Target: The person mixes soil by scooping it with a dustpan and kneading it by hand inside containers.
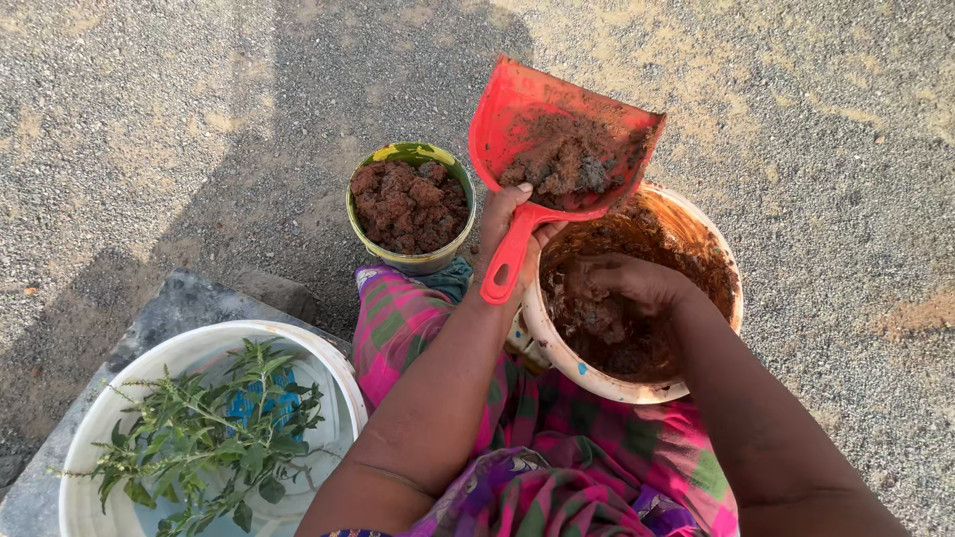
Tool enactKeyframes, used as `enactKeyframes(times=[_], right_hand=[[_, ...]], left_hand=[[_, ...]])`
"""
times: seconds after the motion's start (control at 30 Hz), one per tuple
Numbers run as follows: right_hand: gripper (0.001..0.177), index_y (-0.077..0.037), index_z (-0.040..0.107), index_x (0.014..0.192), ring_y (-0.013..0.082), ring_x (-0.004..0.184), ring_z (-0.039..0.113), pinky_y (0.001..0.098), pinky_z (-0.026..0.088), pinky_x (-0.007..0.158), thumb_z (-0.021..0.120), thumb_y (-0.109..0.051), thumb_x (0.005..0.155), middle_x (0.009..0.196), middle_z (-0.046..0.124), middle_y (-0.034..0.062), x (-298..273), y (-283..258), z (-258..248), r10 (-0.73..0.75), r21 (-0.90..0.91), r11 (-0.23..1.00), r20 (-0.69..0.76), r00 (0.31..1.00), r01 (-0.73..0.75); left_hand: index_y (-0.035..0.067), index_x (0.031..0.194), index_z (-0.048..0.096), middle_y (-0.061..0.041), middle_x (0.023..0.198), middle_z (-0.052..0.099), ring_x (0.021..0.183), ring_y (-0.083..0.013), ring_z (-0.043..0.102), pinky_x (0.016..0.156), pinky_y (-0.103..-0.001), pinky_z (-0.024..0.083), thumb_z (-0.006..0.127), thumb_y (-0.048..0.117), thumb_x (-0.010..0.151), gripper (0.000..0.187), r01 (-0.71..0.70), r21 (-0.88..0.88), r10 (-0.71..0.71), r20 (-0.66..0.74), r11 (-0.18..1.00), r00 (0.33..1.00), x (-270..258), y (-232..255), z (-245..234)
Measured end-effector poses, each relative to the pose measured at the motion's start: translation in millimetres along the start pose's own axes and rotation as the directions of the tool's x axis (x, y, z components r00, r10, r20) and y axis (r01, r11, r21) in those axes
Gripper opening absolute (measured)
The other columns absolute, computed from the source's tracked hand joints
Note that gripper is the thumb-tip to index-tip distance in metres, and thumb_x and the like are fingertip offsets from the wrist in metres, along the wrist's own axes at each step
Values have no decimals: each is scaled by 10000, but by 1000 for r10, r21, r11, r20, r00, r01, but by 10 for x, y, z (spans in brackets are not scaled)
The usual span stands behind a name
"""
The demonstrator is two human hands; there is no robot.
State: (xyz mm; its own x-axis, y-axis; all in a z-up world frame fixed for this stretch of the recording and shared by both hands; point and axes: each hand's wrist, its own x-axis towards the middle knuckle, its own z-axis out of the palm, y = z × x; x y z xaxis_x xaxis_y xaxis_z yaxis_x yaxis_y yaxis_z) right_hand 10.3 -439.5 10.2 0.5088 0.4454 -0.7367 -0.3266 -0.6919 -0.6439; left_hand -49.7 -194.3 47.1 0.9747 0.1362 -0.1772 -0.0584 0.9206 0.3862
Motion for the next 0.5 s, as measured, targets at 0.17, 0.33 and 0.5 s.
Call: enactKeyframes(times=[0.17,0.33,0.5], right_hand=[[329,40,528,1248,294,1027,575,477,560,818,522,-255,1103,1131,595,169,-482,56,65,-263,463,806,-279,924,369],[371,-50,611,1233,293,1029,729,492,627,890,384,-230,1000,1189,710,155,-626,-137,6,97,711,452,-640,762,539],[385,10,575,1340,284,1045,728,446,612,911,523,-203,1024,1203,693,187,-648,-168,57,-58,586,530,-696,716,613]], left_hand=[[108,1230,489,-101,1039,622,829,-259,662,721,-441,566,695,283,810,499,1,127,2,-20,992,1000,110,32,-132],[66,1150,571,-70,901,623,732,-223,653,694,-402,584,716,279,842,402,27,57,-27,-11,998,1000,98,131,-211],[56,1122,604,-93,880,662,659,-228,665,582,-364,535,724,294,835,392,-27,59,29,-35,998,999,12,273,-150]])
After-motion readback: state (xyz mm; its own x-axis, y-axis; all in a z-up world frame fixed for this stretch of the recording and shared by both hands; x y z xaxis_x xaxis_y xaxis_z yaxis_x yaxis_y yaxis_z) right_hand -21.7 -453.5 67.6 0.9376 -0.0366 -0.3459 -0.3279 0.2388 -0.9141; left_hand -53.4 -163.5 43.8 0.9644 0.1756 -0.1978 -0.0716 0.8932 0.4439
